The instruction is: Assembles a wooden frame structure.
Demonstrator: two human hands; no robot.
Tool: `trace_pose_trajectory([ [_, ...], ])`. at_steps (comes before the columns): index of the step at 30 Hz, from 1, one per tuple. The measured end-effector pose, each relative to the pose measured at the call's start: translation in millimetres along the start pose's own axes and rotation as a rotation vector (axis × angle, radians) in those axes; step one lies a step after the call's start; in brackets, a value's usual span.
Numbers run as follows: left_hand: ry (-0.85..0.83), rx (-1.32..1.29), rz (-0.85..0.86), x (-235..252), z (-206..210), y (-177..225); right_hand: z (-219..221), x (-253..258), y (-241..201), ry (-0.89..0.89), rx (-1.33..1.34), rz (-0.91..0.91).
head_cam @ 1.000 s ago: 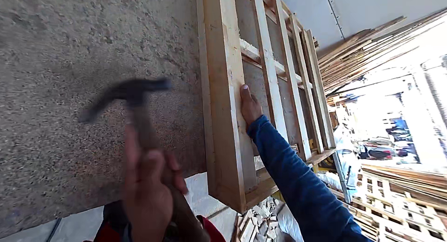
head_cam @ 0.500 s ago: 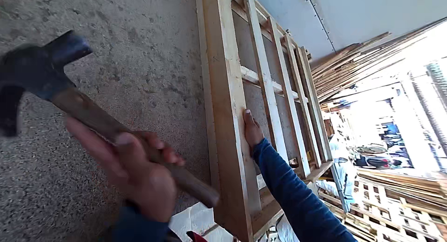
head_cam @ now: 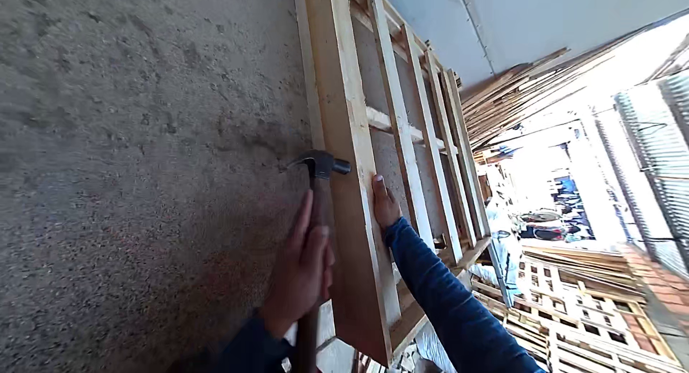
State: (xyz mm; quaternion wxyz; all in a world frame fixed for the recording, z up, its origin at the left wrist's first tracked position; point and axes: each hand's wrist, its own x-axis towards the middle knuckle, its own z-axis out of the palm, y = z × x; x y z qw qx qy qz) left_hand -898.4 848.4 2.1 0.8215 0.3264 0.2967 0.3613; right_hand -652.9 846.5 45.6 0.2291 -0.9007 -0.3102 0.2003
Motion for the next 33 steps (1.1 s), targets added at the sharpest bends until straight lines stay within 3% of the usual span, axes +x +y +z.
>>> trace_pose_trajectory([
  [2, 0.114, -0.071, 0.070, -15, -12, 29, -2, -1, 1, 0.007, -0.012, 0.003],
  [4, 0.230, -0.150, 0.171, -14, -4, 29, -1, -1, -2, 0.009, -0.009, 0.006],
  [8, -0.011, 0.023, -0.012, 13, 25, -35, -4, -1, 1, 0.007, 0.019, -0.029],
  [12, -0.051, 0.076, -0.101, 26, -16, 16, -18, -13, 21, -0.084, -0.061, -0.045],
  [15, 0.146, 0.024, 0.061, 16, -36, 69, -41, -9, 30, -0.224, -0.254, -0.146],
  [18, 0.339, -0.070, 0.318, 31, -44, 97, -63, 29, 6, -0.086, -0.238, -0.382],
  [20, 0.471, -0.152, 0.477, 52, -39, 100, -66, 80, -36, 0.043, -0.170, -0.576],
  [22, 0.537, -0.205, 0.524, 68, -29, 91, -61, 134, -74, 0.078, -0.226, -0.734],
  [24, 0.499, -0.214, 0.433, 70, -18, 73, -60, 178, -90, -0.028, -0.433, -0.806],
  [26, 0.407, -0.200, 0.266, 67, -10, 52, -62, 204, -86, -0.257, -0.580, -0.749],
  [28, 0.324, -0.182, 0.085, 72, -6, 35, -60, 215, -74, -0.464, -0.534, -0.584],
  [30, 0.247, -0.150, -0.035, 82, -11, 28, -58, 222, -61, -0.520, -0.402, -0.539],
  [33, 0.211, -0.073, -0.013, 80, -23, 44, -56, 223, -63, -0.492, -0.134, -0.440],
])
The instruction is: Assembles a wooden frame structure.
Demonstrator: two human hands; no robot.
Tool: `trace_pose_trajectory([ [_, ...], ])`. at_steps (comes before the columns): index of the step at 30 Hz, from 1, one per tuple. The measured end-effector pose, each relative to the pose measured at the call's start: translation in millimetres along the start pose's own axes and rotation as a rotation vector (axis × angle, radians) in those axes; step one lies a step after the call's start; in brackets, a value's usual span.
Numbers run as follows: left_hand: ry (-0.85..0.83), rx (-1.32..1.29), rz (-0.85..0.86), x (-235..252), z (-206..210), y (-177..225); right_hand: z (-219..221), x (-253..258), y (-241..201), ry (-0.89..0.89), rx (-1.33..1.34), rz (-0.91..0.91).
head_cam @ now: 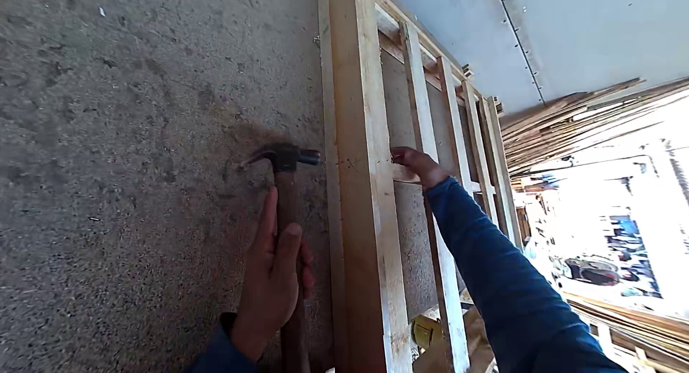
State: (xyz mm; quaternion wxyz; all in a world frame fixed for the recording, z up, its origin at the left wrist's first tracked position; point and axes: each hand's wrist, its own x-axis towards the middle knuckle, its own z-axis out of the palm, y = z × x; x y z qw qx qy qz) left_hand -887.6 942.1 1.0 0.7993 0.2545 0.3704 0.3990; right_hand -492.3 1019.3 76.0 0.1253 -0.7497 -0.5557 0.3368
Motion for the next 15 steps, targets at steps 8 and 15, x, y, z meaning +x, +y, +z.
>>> trace_pose_trajectory([
  [8, 0.081, -0.014, 0.247, 16, 45, -27, 62, 60, -90, 0.436, 0.282, 0.059],
  [15, -0.037, 0.001, 0.022, 28, 11, 10, 59, 67, -75, 0.411, 0.140, 0.017],
])
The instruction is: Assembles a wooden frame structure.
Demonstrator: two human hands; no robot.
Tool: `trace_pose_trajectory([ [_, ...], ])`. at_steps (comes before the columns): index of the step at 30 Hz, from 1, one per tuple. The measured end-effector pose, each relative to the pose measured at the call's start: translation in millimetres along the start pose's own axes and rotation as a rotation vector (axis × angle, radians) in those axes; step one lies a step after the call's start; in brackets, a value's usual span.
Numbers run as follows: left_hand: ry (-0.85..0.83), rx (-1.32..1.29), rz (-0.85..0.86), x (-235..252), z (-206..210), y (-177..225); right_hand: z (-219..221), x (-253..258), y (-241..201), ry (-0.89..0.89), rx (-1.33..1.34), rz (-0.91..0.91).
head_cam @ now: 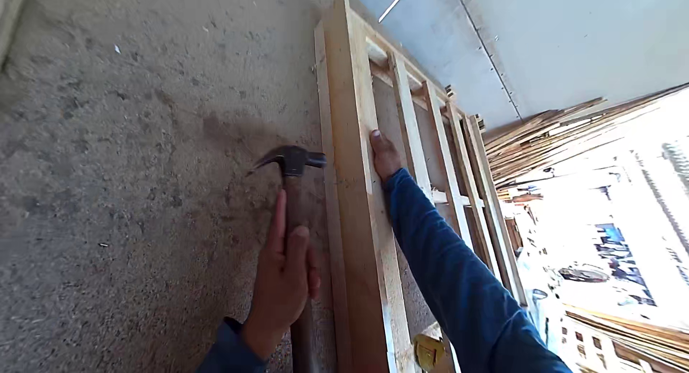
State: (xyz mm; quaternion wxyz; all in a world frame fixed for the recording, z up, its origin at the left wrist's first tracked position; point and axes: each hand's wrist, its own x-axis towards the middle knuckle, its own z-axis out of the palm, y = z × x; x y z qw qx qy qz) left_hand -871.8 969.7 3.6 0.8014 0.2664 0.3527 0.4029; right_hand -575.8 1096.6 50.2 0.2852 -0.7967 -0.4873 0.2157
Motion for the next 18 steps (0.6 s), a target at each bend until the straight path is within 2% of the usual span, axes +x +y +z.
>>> trace_pose_trajectory([
  [5, 0.161, -0.109, 0.307, -17, -18, 47, 3, -47, 0, -0.050, -0.031, 0.002],
  [7, 0.251, -0.118, 0.474, -16, -11, 45, 6, -77, 1, -0.049, -0.046, 0.014],
  [8, 0.278, -0.106, 0.501, -15, -3, 35, 7, -87, 1, -0.052, -0.045, 0.015],
  [10, 0.202, -0.016, 0.411, -9, 17, -12, 8, -92, 2, -0.054, -0.034, 0.011],
  [11, 0.123, 0.030, 0.299, -3, 24, -39, 8, -92, 2, -0.056, -0.025, 0.010],
  [12, 0.045, 0.047, 0.156, 2, 24, -49, 7, -94, 3, -0.061, -0.021, 0.009],
  [13, -0.004, 0.026, 0.045, 6, 16, -43, 6, -95, 3, -0.063, -0.021, -0.002],
  [15, 0.020, -0.029, 0.024, 1, -11, -8, 6, -98, 3, -0.065, -0.018, -0.010],
  [18, 0.280, -0.164, 0.324, 9, -40, 54, 8, -100, 1, -0.062, -0.022, -0.009],
])
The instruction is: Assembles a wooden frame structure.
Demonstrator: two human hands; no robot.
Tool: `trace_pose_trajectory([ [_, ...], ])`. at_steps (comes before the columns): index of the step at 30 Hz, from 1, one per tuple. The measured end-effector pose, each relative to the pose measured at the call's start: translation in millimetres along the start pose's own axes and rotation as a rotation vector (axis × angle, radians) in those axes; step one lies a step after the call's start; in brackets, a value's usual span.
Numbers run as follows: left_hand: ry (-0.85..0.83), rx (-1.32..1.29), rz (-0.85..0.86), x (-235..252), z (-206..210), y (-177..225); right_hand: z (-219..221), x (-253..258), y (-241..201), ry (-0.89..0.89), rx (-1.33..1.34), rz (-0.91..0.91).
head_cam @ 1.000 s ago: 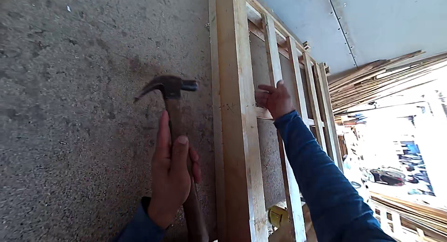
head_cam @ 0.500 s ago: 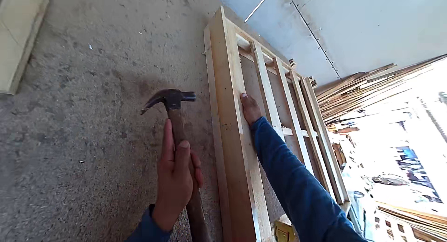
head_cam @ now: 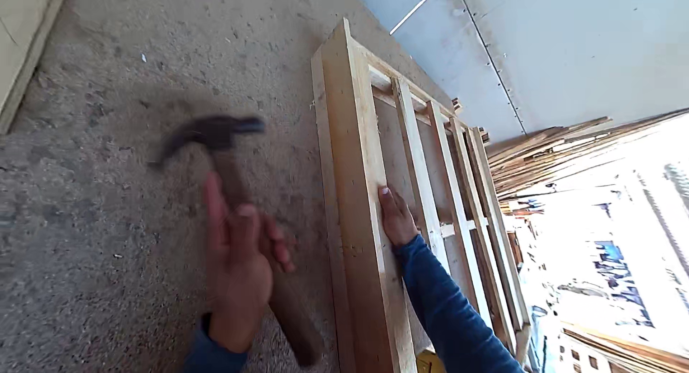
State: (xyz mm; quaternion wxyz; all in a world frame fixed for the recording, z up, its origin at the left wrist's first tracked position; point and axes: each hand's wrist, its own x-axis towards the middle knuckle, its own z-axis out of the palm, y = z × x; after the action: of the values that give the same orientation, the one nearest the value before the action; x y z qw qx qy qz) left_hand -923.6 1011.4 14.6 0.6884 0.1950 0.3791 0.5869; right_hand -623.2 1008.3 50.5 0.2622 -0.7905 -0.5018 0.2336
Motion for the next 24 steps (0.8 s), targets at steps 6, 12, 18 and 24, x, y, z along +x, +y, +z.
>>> trace_pose_trajectory([
  [6, -0.162, 0.117, -0.034, 17, 67, -52, 1, 4, 9, 0.024, -0.051, 0.040],
  [12, -0.037, -0.022, 0.071, 62, 43, 4, -5, 5, 13, 0.008, -0.091, 0.047],
  [18, -0.197, 0.151, -0.112, 71, 84, -41, -4, 10, 20, 0.028, -0.069, 0.067],
  [24, -0.072, -0.011, 0.076, 94, 79, -10, -5, 23, 33, 0.031, -0.014, 0.061],
])
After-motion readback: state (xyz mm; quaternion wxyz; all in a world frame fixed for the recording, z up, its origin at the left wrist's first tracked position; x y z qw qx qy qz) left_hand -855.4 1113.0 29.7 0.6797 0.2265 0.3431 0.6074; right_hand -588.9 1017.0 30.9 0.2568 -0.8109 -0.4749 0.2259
